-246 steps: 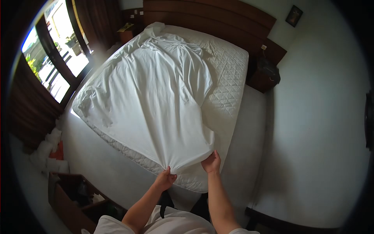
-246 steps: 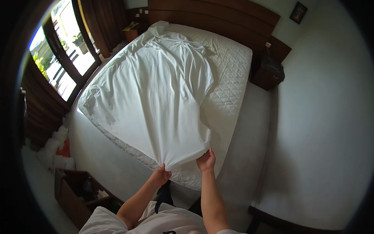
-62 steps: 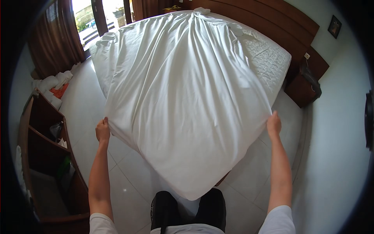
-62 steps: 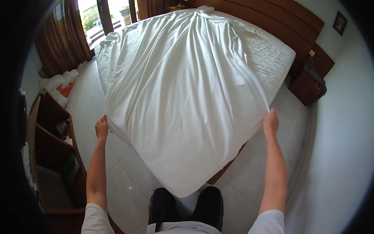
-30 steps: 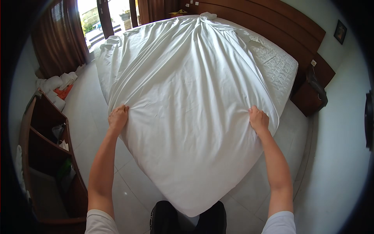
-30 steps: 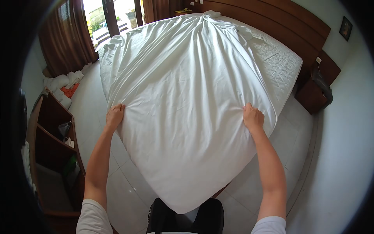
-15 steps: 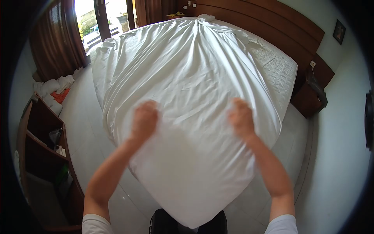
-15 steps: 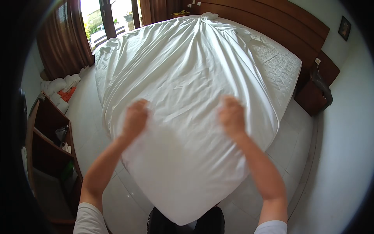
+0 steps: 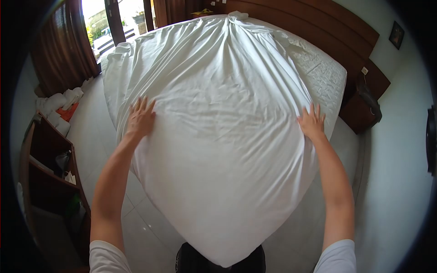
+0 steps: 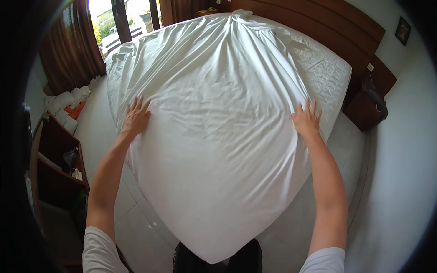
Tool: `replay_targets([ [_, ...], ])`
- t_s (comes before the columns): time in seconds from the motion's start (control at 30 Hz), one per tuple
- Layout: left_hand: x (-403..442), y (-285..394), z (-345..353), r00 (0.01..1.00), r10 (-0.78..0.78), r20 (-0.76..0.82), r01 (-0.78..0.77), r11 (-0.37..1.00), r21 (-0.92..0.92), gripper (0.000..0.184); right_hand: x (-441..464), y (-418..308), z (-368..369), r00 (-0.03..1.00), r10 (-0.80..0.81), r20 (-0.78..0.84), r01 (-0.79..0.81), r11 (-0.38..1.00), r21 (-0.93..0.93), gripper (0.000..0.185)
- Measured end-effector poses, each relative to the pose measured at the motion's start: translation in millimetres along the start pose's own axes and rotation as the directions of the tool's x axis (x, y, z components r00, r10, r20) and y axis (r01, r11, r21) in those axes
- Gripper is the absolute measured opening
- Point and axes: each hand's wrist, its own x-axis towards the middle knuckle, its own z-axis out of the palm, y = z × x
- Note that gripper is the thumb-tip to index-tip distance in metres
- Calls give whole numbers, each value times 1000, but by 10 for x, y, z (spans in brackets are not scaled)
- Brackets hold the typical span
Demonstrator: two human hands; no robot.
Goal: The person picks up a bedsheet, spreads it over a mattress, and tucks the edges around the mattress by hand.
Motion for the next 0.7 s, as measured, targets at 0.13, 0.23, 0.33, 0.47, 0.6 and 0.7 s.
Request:
replay_targets([
  [0.13,-1016,1320,-926,879,457,-137,-476,816,-329,47,-1147,-646,-689,801,-487,-349,598,615,515,52],
  [0.23,-1878,1909,-1444,697,717,-5,-492,473,-731,51,-2319,-855,-989,555,-772,-309,750,305,586,51],
  [0.33,-2018,2031,-1362,622,782,28,-555,466,-689,52,-2234,-546,-498,627,-725,-285,740,440,509,46],
  [0.47,-1848,2306,-1456,674,738,21,-590,555,-587,51,-1192,606,237,971,-182,-157,223,925,306,39],
  [0.6,-1665,2995,-1359,687,725,-57,-628,552,-549,52,-878,1094,730,936,342,-85,-249,812,529,36],
  [0.7,-1446,3482,-1260,673,732,-110,-657,523,-543,53,-904,952,707,896,442,-35,-330,718,612,31],
])
